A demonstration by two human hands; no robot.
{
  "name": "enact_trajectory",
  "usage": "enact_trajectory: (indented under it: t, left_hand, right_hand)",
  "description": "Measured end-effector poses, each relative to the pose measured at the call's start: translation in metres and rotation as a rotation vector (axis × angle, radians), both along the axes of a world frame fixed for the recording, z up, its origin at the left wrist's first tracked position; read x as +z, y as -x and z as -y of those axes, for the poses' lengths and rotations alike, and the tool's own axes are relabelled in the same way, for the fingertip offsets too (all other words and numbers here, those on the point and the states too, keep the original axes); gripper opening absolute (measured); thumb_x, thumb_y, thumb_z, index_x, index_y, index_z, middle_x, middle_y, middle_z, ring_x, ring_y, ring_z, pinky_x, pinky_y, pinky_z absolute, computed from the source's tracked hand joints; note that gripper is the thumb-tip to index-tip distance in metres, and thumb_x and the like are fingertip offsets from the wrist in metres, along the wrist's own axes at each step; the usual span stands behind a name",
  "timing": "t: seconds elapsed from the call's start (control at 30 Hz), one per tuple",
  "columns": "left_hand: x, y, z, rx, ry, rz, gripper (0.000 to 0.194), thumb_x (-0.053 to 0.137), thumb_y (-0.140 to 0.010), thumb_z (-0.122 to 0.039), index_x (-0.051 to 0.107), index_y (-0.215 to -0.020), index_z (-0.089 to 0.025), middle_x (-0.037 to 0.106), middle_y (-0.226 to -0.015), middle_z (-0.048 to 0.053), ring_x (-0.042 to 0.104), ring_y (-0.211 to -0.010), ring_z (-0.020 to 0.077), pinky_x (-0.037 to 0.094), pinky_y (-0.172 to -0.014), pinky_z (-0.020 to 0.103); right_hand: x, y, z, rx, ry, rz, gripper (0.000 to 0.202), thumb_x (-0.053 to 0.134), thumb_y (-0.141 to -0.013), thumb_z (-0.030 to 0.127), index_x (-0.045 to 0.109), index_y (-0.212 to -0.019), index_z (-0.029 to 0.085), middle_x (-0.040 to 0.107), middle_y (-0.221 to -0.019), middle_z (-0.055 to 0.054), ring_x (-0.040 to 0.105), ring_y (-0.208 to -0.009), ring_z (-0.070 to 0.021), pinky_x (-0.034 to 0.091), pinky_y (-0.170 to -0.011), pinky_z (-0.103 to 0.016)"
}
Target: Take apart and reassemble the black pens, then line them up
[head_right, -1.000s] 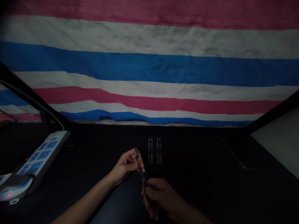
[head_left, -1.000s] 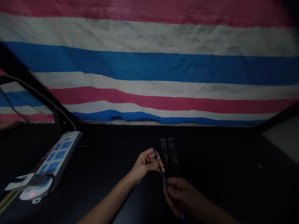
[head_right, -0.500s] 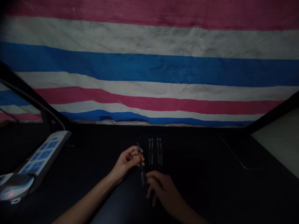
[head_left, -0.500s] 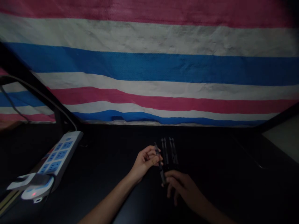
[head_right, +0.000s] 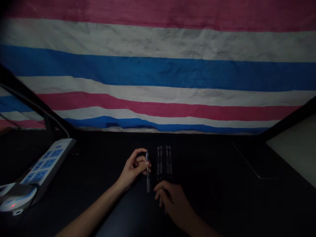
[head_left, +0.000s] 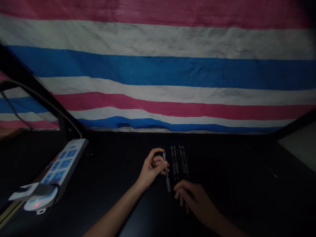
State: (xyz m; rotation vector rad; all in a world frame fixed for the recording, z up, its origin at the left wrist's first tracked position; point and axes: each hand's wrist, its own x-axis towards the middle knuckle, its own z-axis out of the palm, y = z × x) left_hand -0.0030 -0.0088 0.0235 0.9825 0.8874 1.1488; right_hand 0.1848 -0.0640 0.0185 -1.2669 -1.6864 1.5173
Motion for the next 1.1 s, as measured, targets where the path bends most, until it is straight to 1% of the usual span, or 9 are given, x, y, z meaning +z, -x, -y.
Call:
enact_trajectory:
  t: [0.1, 0.27, 0.4, 0.5, 0.57, 0.8, 0.9, 0.97, 1.1]
  left_hand:
    - [0.0, 0.0, 0.0, 0.025, 0.006, 0.0, 0.049, 0.074, -0.074, -0.028, 0.048, -0.115, -0.023, 0.061, -0.072, -0.004, 0.064, -0.06, 0.012, 0.052, -0.052, 0.019]
    - [-0.001, 0.0, -0.001, 0.031, 0.007, -0.001, 0.044, 0.075, -0.073, -0.028, 0.05, -0.11, -0.022, 0.061, -0.071, -0.004, 0.065, -0.061, 0.0124, 0.053, -0.054, 0.021]
    - [-0.001, -0.001, -0.001, 0.057, -0.005, 0.001, 0.055, 0.075, -0.073, -0.028, 0.046, -0.12, -0.023, 0.06, -0.073, -0.004, 0.064, -0.061, 0.0116, 0.051, -0.052, 0.019]
    - [-0.002, -0.001, -0.001, 0.07, 0.0, 0.005, 0.052, 0.076, -0.071, -0.03, 0.049, -0.115, -0.023, 0.061, -0.072, -0.004, 0.064, -0.061, 0.0123, 0.052, -0.053, 0.02]
    - [-0.004, 0.0, -0.002, 0.065, -0.003, 0.005, 0.047, 0.075, -0.072, -0.031, 0.051, -0.111, -0.022, 0.061, -0.072, -0.004, 0.065, -0.061, 0.0125, 0.053, -0.054, 0.021]
    - [-0.005, 0.0, -0.004, 0.06, -0.012, -0.012, 0.048, 0.073, -0.075, -0.029, 0.049, -0.116, -0.021, 0.062, -0.073, -0.003, 0.064, -0.062, 0.0113, 0.053, -0.055, 0.02]
    - [-0.006, 0.0, -0.007, 0.067, -0.032, -0.047, 0.043, 0.072, -0.075, -0.028, 0.051, -0.111, -0.02, 0.063, -0.072, -0.002, 0.064, -0.062, 0.0119, 0.053, -0.055, 0.021]
    - [-0.009, 0.0, -0.01, 0.083, -0.059, -0.095, 0.043, 0.071, -0.076, -0.028, 0.051, -0.113, -0.02, 0.062, -0.072, -0.003, 0.063, -0.061, 0.0111, 0.053, -0.055, 0.02]
    - [-0.017, 0.002, -0.016, 0.167, -0.16, -0.264, 0.048, 0.067, -0.078, -0.028, 0.051, -0.123, -0.023, 0.058, -0.093, 0.001, 0.061, -0.062, 0.0089, 0.055, -0.055, 0.022]
  right_hand:
    - [-0.002, 0.0, 0.0, -0.005, -0.005, -0.001, 0.025, 0.044, -0.091, 0.033, 0.064, -0.09, 0.018, 0.062, -0.074, -0.001, 0.056, -0.055, -0.0099, 0.042, -0.044, -0.018]
    - [-0.005, -0.001, 0.002, 0.005, -0.001, 0.016, 0.024, 0.044, -0.091, 0.031, 0.064, -0.091, 0.018, 0.062, -0.073, -0.001, 0.054, -0.052, -0.0091, 0.042, -0.044, -0.018]
    - [-0.004, -0.001, 0.003, -0.002, 0.021, 0.033, 0.022, 0.044, -0.091, 0.029, 0.064, -0.089, 0.019, 0.06, -0.07, 0.0, 0.053, -0.052, -0.0087, 0.042, -0.045, -0.017]
    - [-0.003, -0.002, 0.004, 0.003, -0.004, 0.044, 0.021, 0.044, -0.091, 0.027, 0.063, -0.089, 0.02, 0.061, -0.071, 0.001, 0.053, -0.053, -0.0084, 0.041, -0.045, -0.017]
    - [-0.004, -0.002, 0.005, 0.006, -0.036, 0.062, 0.02, 0.044, -0.09, 0.026, 0.063, -0.089, 0.02, 0.061, -0.07, 0.001, 0.053, -0.053, -0.0084, 0.041, -0.046, -0.016]
    - [-0.006, -0.001, 0.006, 0.016, -0.151, 0.132, 0.018, 0.046, -0.088, 0.02, 0.064, -0.091, 0.022, 0.064, -0.075, 0.002, 0.058, -0.061, -0.0098, 0.043, -0.054, -0.019]
    - [-0.008, -0.001, 0.007, 0.019, -0.186, 0.166, 0.018, 0.047, -0.087, 0.018, 0.064, -0.091, 0.022, 0.065, -0.075, 0.002, 0.058, -0.06, -0.0103, 0.043, -0.054, -0.02]
    - [-0.009, -0.001, 0.007, 0.027, -0.235, 0.196, 0.017, 0.048, -0.087, 0.018, 0.063, -0.091, 0.023, 0.065, -0.075, 0.002, 0.059, -0.062, -0.0109, 0.044, -0.056, -0.021]
    - [-0.01, -0.002, 0.004, 0.046, -0.418, 0.294, 0.018, 0.047, -0.088, 0.014, 0.062, -0.092, 0.022, 0.066, -0.081, 0.001, 0.061, -0.071, -0.0126, 0.049, -0.066, -0.025]
